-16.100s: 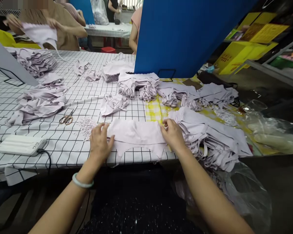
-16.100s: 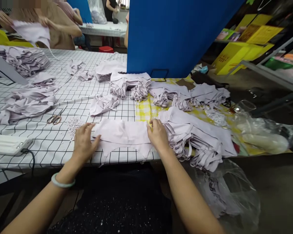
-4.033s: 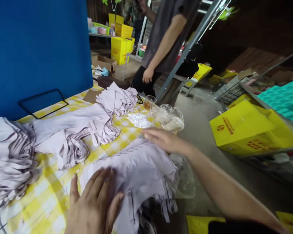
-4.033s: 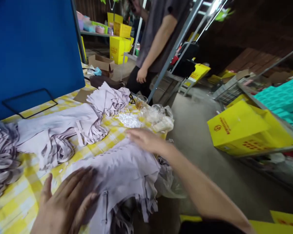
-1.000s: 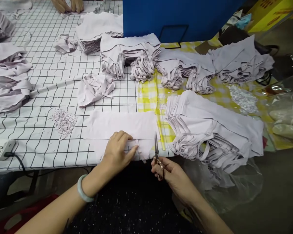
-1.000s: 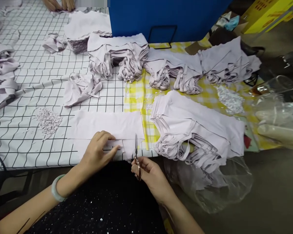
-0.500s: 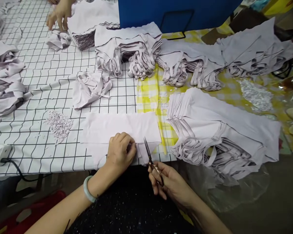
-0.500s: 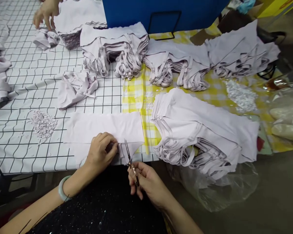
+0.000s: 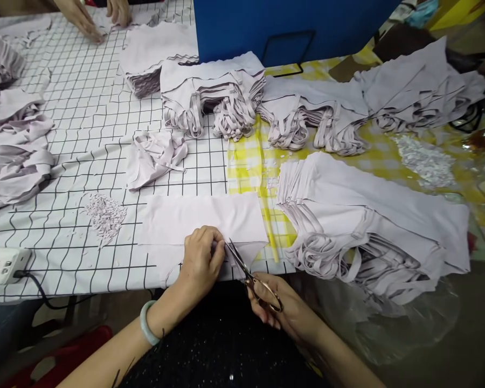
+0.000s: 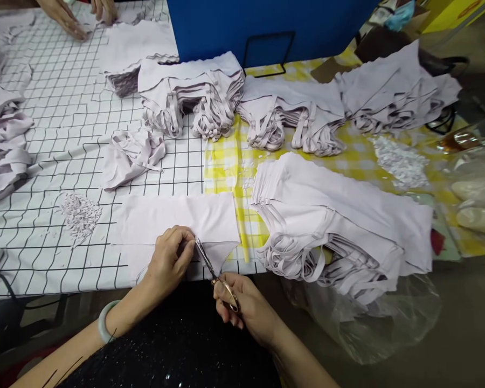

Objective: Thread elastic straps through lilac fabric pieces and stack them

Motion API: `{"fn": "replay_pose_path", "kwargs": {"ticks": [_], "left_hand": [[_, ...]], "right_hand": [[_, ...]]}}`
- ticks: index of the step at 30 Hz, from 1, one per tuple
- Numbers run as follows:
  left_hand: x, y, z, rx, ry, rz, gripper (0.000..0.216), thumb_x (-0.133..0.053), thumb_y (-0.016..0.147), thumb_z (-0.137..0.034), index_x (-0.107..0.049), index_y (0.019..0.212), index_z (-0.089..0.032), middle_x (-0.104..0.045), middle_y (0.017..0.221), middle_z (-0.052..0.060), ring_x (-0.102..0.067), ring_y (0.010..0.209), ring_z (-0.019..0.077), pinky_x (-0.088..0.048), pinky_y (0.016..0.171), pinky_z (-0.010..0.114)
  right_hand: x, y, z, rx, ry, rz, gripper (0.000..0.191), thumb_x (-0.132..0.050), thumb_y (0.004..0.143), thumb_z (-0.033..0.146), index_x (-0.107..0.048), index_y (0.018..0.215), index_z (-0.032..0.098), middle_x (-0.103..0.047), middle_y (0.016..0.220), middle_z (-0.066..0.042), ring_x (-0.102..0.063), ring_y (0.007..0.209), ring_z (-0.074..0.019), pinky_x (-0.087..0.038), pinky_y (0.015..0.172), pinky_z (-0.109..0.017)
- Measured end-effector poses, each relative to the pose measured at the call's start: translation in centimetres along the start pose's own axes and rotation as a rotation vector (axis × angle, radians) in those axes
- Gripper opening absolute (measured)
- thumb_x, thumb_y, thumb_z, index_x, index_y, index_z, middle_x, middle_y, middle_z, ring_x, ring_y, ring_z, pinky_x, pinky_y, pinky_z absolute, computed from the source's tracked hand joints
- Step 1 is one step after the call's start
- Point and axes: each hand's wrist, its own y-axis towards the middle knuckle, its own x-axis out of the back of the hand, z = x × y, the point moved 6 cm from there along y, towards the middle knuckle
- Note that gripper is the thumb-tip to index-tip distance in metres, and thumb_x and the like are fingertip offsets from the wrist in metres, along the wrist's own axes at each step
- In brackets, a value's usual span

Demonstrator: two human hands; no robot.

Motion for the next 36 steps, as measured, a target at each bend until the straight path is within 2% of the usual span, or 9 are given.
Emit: {"fn": "replay_pose_path", "kwargs": {"ticks": [6,20,27,30,33,36], "left_hand": [[-0.1,-0.2,0.2,0.016,-0.022,-0.003,0.012,-0.045,0.095,-0.019,-0.05,0.085,-0.021,-0.061,0.088,0.002,-0.053,0.085,0.02,-0.036,0.081,0.039],[-0.4,-0.7,0.2,-0.05,-0.016,-0.037,0.011,-0.045,0.097,-0.016,-0.05,0.088,-0.021,-0.062,0.1,0.003,-0.054,0.096,0.0204,-0.035,0.087,0.039],[-0.2,-0.7,0.2,-0.053,-0.04,-0.053,0.012,-0.047,0.095,-0.014,-0.049,0.085,-0.021,-0.061,0.098,0.003,-0.055,0.095,0.0201,-0.036,0.086,0.04],[0.2,-1.0,0.0,-0.121,-0.025,-0.095,0.008,-0.05,0.092,-0.013,-0.05,0.092,-0.021,-0.061,0.099,0.004,-0.056,0.096,0.0205,-0.038,0.085,0.039],[0.3,-1.3,-0.4,-0.229,0.089,-0.143,0.015,-0.056,0.088,-0.015,-0.051,0.101,-0.02,-0.06,0.101,0.007,-0.055,0.095,0.0225,-0.038,0.083,0.04],[0.0,-1.2,-0.3,-0.25,0.179,-0.142,0.012,-0.058,0.087,-0.017,-0.052,0.097,-0.019,-0.06,0.095,0.007,-0.054,0.087,0.0223,-0.038,0.077,0.039]], "right_hand": [[0.3,0.4,-0.6,-0.04,-0.02,-0.002,0.058,-0.063,0.075,0.074,-0.052,0.078,0.017,-0.049,0.048,0.006,-0.028,0.037,-0.0033,-0.016,0.036,-0.018],[-0.9,1.8,0.1,0.05,0.109,-0.054,0.054,-0.065,0.078,0.07,-0.052,0.08,0.018,-0.049,0.05,0.007,-0.028,0.038,-0.0026,-0.014,0.035,-0.017],[-0.3,1.5,0.0,0.057,0.136,-0.091,0.057,-0.067,0.074,0.072,-0.053,0.082,0.018,-0.049,0.05,0.007,-0.027,0.038,-0.0026,-0.015,0.035,-0.017],[0.3,0.9,-0.1,0.056,0.145,-0.124,0.058,-0.067,0.073,0.073,-0.053,0.081,0.018,-0.048,0.051,0.007,-0.028,0.039,-0.0027,-0.016,0.036,-0.016],[0.7,0.4,-0.3,0.053,0.15,-0.134,0.057,-0.068,0.073,0.072,-0.053,0.08,0.018,-0.048,0.051,0.007,-0.028,0.039,-0.0027,-0.015,0.036,-0.017],[0.8,0.2,-0.5,0.034,0.139,-0.114,0.056,-0.069,0.073,0.071,-0.053,0.08,0.017,-0.048,0.05,0.007,-0.028,0.039,-0.0028,-0.015,0.036,-0.017]]}}
